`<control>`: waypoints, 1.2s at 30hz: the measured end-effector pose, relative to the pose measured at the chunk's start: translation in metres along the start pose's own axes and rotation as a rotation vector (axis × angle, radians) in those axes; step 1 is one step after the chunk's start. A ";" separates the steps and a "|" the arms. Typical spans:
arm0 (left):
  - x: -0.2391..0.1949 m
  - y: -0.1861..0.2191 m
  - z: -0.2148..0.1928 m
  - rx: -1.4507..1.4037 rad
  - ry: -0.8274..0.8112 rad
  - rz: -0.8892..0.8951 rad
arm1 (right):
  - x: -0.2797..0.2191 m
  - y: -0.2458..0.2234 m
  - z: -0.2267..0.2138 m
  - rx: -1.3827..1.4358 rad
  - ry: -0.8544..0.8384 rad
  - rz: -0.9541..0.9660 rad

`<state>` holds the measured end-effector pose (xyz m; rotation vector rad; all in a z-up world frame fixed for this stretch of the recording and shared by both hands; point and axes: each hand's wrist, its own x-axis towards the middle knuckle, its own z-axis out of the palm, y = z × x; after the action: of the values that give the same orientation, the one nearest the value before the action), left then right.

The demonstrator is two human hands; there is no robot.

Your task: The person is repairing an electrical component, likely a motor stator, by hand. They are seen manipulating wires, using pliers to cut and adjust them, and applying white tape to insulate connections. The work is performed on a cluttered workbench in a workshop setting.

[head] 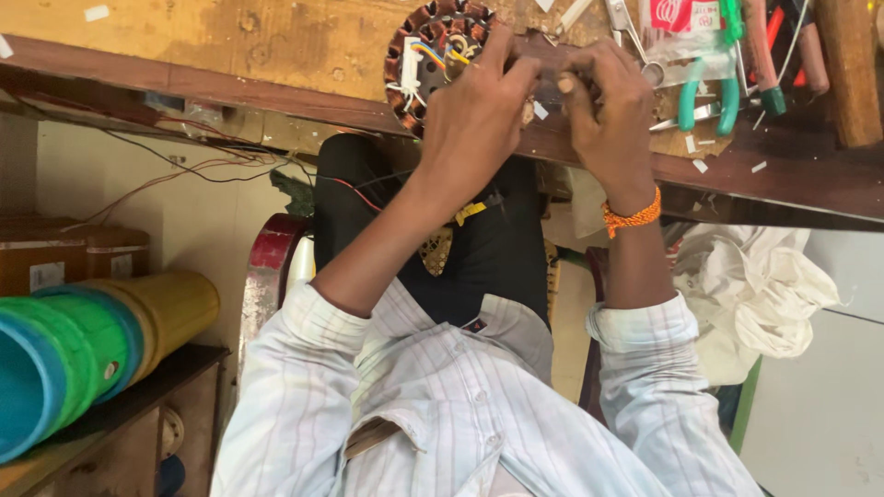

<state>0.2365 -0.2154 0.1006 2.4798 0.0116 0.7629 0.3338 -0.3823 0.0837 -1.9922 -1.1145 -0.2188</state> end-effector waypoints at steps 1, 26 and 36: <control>0.001 -0.001 0.000 -0.009 -0.035 -0.019 | 0.000 0.000 0.001 -0.018 0.002 -0.007; 0.002 -0.002 -0.015 -0.191 -0.074 -0.125 | 0.003 -0.007 -0.001 0.045 -0.070 -0.016; -0.009 0.005 -0.019 0.015 -0.214 -0.034 | 0.002 -0.008 -0.002 0.052 -0.070 -0.007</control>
<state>0.2185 -0.2120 0.1118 2.5558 -0.0181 0.4824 0.3290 -0.3805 0.0900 -1.9633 -1.1599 -0.1226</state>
